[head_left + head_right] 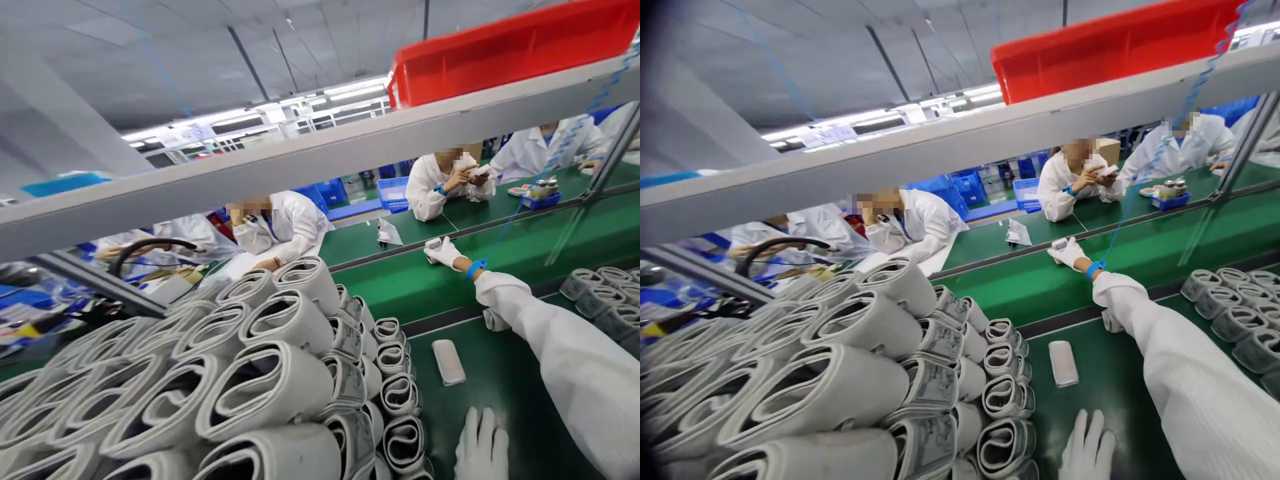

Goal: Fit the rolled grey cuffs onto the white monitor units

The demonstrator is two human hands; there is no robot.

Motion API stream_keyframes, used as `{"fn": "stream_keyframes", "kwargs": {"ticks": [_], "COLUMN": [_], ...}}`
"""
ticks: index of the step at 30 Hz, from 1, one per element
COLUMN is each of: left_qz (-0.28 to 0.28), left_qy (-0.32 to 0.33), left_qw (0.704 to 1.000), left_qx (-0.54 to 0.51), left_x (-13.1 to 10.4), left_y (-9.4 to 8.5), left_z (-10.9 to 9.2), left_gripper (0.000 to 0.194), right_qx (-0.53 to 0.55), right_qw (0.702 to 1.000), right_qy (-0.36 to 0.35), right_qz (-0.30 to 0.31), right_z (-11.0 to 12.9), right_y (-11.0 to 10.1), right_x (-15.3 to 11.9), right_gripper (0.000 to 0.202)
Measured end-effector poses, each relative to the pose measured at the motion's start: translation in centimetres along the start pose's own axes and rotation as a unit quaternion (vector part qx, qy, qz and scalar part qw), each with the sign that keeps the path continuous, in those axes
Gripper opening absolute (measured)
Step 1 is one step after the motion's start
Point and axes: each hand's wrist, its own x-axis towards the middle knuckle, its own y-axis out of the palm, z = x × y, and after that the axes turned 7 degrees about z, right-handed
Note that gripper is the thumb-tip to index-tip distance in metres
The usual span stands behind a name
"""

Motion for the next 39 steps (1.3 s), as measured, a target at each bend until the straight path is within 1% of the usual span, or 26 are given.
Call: {"fn": "stream_keyframes", "kwargs": {"ticks": [2, 3, 4, 6, 8, 10, 12, 13, 14, 15, 16, 17, 18, 19, 21, 23, 24, 25, 26, 27, 29, 31, 33, 35, 37, 39], "left_qz": [0.061, 0.080, 0.081, 0.047, -0.005, -0.062, -0.106, -0.118, -0.124, -0.125, -0.122, -0.116, -0.109, -0.097, -0.075, -0.059, -0.056, -0.055, -0.054, -0.054, -0.047, -0.022, -0.002, -0.002, -0.008, -0.005], "left_qy": [0.036, 0.048, 0.045, 0.028, 0.028, 0.043, 0.069, 0.079, 0.083, 0.080, 0.071, 0.058, 0.047, 0.041, 0.033, 0.028, 0.028, 0.028, 0.028, 0.026, 0.024, 0.042, 0.055, 0.035, -0.013, -0.044], "left_qw": [0.997, 0.995, 0.995, 0.998, 0.999, 0.996, 0.991, 0.988, 0.987, 0.986, 0.987, 0.987, 0.988, 0.989, 0.992, 0.995, 0.995, 0.995, 0.995, 0.995, 0.995, 0.995, 0.994, 0.993, 0.991, 0.985], "left_qx": [-0.018, -0.028, -0.034, -0.036, -0.038, -0.044, -0.051, -0.056, -0.062, -0.071, -0.080, -0.090, -0.097, -0.100, -0.091, -0.080, -0.078, -0.079, -0.082, -0.085, -0.085, -0.086, -0.096, -0.113, -0.136, -0.166], "left_x": [-0.8, -1.2, -1.5, -2.1, -2.5, -2.7, -2.6, -2.4, -2.3, -2.1, -1.9, -1.8, -1.8, -1.8, -1.9, -2.1, -2.2, -2.2, -2.2, -2.2, -2.0, -2.0, -2.2, -2.4, -2.6, -2.3], "left_y": [-1.9, -3.0, -4.0, -5.6, -6.4, -6.3, -5.9, -5.7, -5.5, -5.4, -5.4, -5.4, -5.4, -5.4, -5.4, -5.3, -5.2, -5.0, -4.9, -4.8, -4.7, -4.8, -5.2, -5.6, -6.0, -6.3], "left_z": [-0.5, -0.9, -1.3, -2.0, -2.1, -1.6, -0.8, -0.5, -0.2, 0.0, 0.2, 0.2, 0.2, 0.1, -0.1, -0.3, -0.4, -0.4, -0.4, -0.4, -0.5, -0.8, -1.6, -3.1, -4.9, -6.6], "left_gripper": [0.067, 0.071, 0.068, 0.057, 0.048, 0.042, 0.038, 0.037, 0.035, 0.034, 0.033, 0.034, 0.035, 0.036, 0.038, 0.040, 0.040, 0.039, 0.039, 0.038, 0.037, 0.036, 0.036, 0.040, 0.053, 0.075], "right_qx": [-0.008, -0.014, -0.022, -0.047, -0.078, -0.096, -0.093, -0.097, -0.107, -0.115, -0.123, -0.132, -0.143, -0.157, -0.186, -0.207, -0.213, -0.223, -0.237, -0.256, -0.289, -0.284, -0.240, -0.173, -0.085, 0.004], "right_qw": [0.998, 0.997, 0.994, 0.985, 0.969, 0.955, 0.929, 0.919, 0.913, 0.908, 0.904, 0.900, 0.894, 0.885, 0.857, 0.818, 0.807, 0.806, 0.814, 0.832, 0.877, 0.913, 0.937, 0.956, 0.976, 0.979], "right_qy": [-0.054, -0.079, -0.105, -0.167, -0.228, -0.235, -0.217, -0.208, -0.203, -0.192, -0.180, -0.167, -0.148, -0.122, -0.050, 0.029, 0.057, 0.081, 0.097, 0.106, 0.096, 0.057, 0.028, 0.011, -0.028, -0.079], "right_qz": [0.005, 0.009, 0.012, 0.002, -0.050, -0.152, -0.286, -0.321, -0.336, -0.355, -0.367, -0.380, -0.398, -0.420, -0.479, -0.536, -0.547, -0.543, -0.521, -0.480, -0.371, -0.287, -0.253, -0.236, -0.198, -0.190], "right_z": [-0.8, -1.5, -2.5, -5.2, -8.9, -12.8, -16.4, -17.7, -18.8, -19.6, -20.1, -20.4, -20.7, -21.1, -22.1, -23.5, -24.2, -24.8, -25.1, -25.2, -24.5, -22.7, -20.2, -17.6, -15.4, -14.3], "right_y": [-1.5, -2.5, -3.7, -5.8, -7.0, -6.3, -4.0, -2.5, -1.2, -0.1, 0.5, 0.4, -0.2, -1.5, -5.4, -9.8, -11.7, -13.2, -14.0, -14.2, -12.7, -9.7, -6.6, -4.7, -4.6, -5.7], "right_x": [-2.0, -3.5, -5.2, -9.4, -14.2, -19.2, -24.1, -26.2, -28.2, -29.8, -31.1, -32.2, -33.0, -33.6, -34.2, -34.3, -34.2, -34.1, -33.8, -33.4, -32.7, -32.3, -32.8, -34.0, -35.5, -36.2], "right_gripper": [0.093, 0.091, 0.088, 0.081, 0.075, 0.069, 0.051, 0.039, 0.030, 0.028, 0.027, 0.027, 0.027, 0.027, 0.025, 0.024, 0.026, 0.030, 0.036, 0.043, 0.056, 0.059, 0.052, 0.040, 0.030, 0.025]}}
